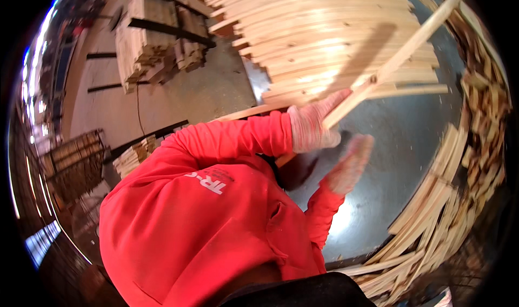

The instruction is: The person repeatedly picks up thin wooden planks from a pile on a metal table and stacks them into a neat pile. The person handles the planks one by one or in small groups, aligning them carefully before placing them on the growing stack.

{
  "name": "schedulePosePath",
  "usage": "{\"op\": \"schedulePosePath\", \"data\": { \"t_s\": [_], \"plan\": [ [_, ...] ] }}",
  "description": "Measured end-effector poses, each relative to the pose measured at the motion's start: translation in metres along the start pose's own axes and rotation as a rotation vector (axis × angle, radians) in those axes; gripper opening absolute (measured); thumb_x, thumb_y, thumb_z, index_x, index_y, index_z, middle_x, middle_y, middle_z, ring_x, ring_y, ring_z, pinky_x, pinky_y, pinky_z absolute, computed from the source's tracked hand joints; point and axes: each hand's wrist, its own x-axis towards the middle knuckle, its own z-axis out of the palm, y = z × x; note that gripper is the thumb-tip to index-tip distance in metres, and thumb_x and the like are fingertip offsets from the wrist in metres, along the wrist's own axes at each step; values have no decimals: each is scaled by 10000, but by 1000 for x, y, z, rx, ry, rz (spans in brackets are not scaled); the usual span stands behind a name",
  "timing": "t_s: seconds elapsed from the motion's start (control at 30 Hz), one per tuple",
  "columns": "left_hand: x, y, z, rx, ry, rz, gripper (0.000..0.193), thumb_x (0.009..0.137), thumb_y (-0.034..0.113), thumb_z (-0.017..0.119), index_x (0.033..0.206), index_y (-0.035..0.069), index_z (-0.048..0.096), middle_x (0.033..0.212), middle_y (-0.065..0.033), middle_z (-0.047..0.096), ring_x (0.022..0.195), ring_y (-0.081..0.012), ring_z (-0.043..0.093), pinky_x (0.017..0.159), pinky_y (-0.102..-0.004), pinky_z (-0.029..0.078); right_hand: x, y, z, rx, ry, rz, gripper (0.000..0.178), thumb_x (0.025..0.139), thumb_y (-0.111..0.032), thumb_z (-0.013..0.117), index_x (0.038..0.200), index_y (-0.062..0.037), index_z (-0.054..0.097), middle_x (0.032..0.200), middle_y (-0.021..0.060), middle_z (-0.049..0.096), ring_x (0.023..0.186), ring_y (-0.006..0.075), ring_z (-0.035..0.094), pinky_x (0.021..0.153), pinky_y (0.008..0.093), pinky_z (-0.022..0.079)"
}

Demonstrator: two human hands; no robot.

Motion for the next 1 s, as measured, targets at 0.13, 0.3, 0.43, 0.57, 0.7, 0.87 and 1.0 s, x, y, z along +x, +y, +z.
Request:
{"op": "schedulePosePath", "data": {
  "t_s": [0.13, 0.3, 0.43, 0.57, 0.7, 0.87, 1.0],
  "plan": [
    [-46, 21, -120, -279, 306, 264, 512, 813, 145, 686, 1292, 100, 511, 1046, 8, 583, 925, -116, 573, 738, -232, 497, 46, 59, 52, 80, -90, 237, 529, 1023, -333, 397, 1449, -25, 341, 1470, 106, 410, 1327, 221, 415, 1107, 299, 315],
    [-170, 15, -315, 52, 1082, 221, 690, 812, 119, 733, 1408, 15, 402, 1232, -78, 603, 1104, -160, 560, 947, -316, 468, 41, 57, 121, -203, 285, 237, 487, 1020, -294, 459, 1383, 28, 417, 1406, 197, 457, 1225, 237, 493, 1083, 369, 379],
    [-267, -42, -509, 406, 1511, -487, 631, 817, 299, 693, 1373, 105, 468, 1126, -171, 668, 1057, -300, 629, 924, -353, 475, 23, -27, 155, -44, 321, 276, 490, 1000, -331, 492, 1299, 57, 526, 1321, 173, 539, 1166, 249, 525, 1017, 358, 419],
    [-336, -184, -697, 442, 1610, -732, 617, 836, 365, 656, 1377, 131, 473, 1215, -184, 632, 1153, -341, 584, 979, -406, 444, 25, 1, 204, -364, 180, 280, 467, 992, -326, 487, 1268, 47, 537, 1285, 180, 557, 1142, 264, 535, 1008, 365, 421],
    [-302, -267, -797, 388, 1437, -720, 599, 903, 426, 581, 1395, 109, 458, 1355, -200, 533, 1270, -331, 495, 1057, -402, 379, 17, 20, 227, -683, 67, 405, 444, 983, -322, 481, 1236, 37, 547, 1248, 187, 575, 1117, 279, 544, 999, 373, 422],
    [-233, -351, -856, 675, 1018, -531, 641, 927, 481, 527, 1388, 43, 452, 1402, -179, 495, 1296, -309, 465, 1068, -372, 382, -12, 17, 192, -881, -78, 538, 417, 973, -316, 474, 1197, 25, 560, 1202, 195, 598, 1086, 298, 555, 987, 382, 424],
    [-181, -329, -802, 532, 1230, -468, 481, 940, 405, 507, 1270, 61, 569, 1191, -196, 619, 1099, -330, 584, 924, -427, 476, -30, 25, 135, -1080, -249, 542, 397, 964, -312, 469, 1166, 15, 570, 1166, 202, 616, 1062, 313, 565, 978, 389, 426]
  ]
}}
